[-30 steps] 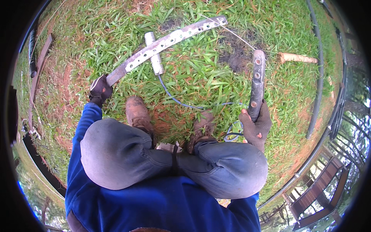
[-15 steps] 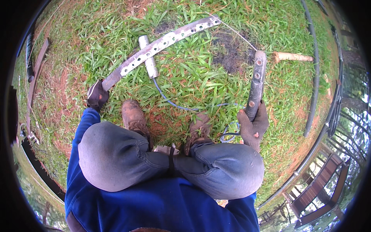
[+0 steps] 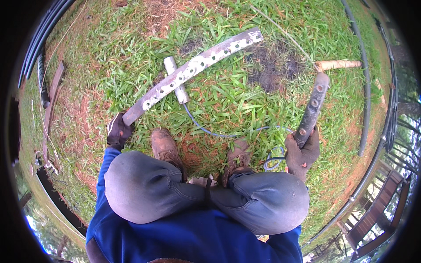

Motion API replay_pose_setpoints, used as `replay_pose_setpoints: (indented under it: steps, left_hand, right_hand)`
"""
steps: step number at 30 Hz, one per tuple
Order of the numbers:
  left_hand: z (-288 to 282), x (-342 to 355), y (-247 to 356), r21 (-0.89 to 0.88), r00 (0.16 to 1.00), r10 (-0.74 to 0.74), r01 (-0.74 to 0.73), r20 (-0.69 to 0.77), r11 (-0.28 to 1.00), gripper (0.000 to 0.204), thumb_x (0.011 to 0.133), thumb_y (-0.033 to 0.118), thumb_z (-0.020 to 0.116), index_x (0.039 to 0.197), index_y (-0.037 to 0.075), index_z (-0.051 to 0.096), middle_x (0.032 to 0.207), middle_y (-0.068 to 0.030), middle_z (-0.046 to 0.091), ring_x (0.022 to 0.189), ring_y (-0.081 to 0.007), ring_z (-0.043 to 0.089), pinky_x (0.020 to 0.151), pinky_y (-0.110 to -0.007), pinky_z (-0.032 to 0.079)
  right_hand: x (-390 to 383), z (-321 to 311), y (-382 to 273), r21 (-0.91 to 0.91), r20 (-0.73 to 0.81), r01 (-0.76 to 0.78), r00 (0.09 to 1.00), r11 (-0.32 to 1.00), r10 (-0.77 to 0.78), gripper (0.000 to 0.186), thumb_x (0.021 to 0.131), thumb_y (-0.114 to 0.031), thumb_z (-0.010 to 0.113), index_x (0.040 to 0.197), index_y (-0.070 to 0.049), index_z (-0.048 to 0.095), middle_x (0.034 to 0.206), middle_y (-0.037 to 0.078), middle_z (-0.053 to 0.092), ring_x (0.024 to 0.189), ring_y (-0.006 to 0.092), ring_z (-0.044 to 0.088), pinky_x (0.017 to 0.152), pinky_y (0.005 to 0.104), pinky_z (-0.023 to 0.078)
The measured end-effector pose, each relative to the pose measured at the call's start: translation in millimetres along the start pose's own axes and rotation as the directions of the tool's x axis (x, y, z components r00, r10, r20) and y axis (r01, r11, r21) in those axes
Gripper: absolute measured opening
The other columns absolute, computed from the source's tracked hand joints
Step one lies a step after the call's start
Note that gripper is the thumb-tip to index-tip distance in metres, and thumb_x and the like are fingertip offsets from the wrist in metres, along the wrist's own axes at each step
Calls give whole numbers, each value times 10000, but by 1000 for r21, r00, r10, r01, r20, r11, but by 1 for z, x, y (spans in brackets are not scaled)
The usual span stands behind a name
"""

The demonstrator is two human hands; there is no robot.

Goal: The person welds metal components together by hand on the grass, using a welding torch to create sparks and fuse the pieces.

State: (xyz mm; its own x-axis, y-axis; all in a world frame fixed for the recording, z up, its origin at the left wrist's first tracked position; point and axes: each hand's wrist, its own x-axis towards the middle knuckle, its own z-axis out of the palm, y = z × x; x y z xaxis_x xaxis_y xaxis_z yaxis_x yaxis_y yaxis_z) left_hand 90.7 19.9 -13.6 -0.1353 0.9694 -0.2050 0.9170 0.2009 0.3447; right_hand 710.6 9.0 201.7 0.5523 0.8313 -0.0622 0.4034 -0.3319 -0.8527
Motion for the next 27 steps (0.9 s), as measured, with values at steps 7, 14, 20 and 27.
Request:
replay_pose_setpoints:
  steps: [7,14,20,27]
  left_hand:
    - [25,-29,-61,-440,980,21,70,197,895,232,1193,62,416,1236,19,640,1270,-150,755,1204,-250,730,1059,-370,584]
    - [16,-46,-59,-909,905,-83,412,416,-68,275,1193,199,506,1345,-5,612,1378,-147,742,1246,-216,731,1020,-357,587]
    - [3,-36,-23,-604,995,86,-34,58,796,259,1123,178,624,1322,15,648,1303,-107,793,1171,-222,773,991,-366,608]
    - [-10,12,17,37,995,-17,13,94,999,296,944,289,801,1202,153,756,1028,-182,819,975,-467,784,867,-543,629]
  right_hand:
    - [2,-12,-4,216,-60,48,998,975,-36,335,916,-136,753,1195,5,632,889,71,651,669,189,658,613,344,532]
    - [1,-12,-5,311,-58,-22,997,950,42,330,908,-162,768,1172,-6,645,862,78,658,664,192,645,621,351,540]
    - [0,-18,-2,289,-7,-28,999,957,31,343,887,-124,779,1182,-9,646,875,61,654,680,178,642,628,344,536]
    - [-3,-12,11,107,99,31,994,994,-42,319,922,-48,770,1212,-40,637,917,35,651,716,146,648,633,326,526]
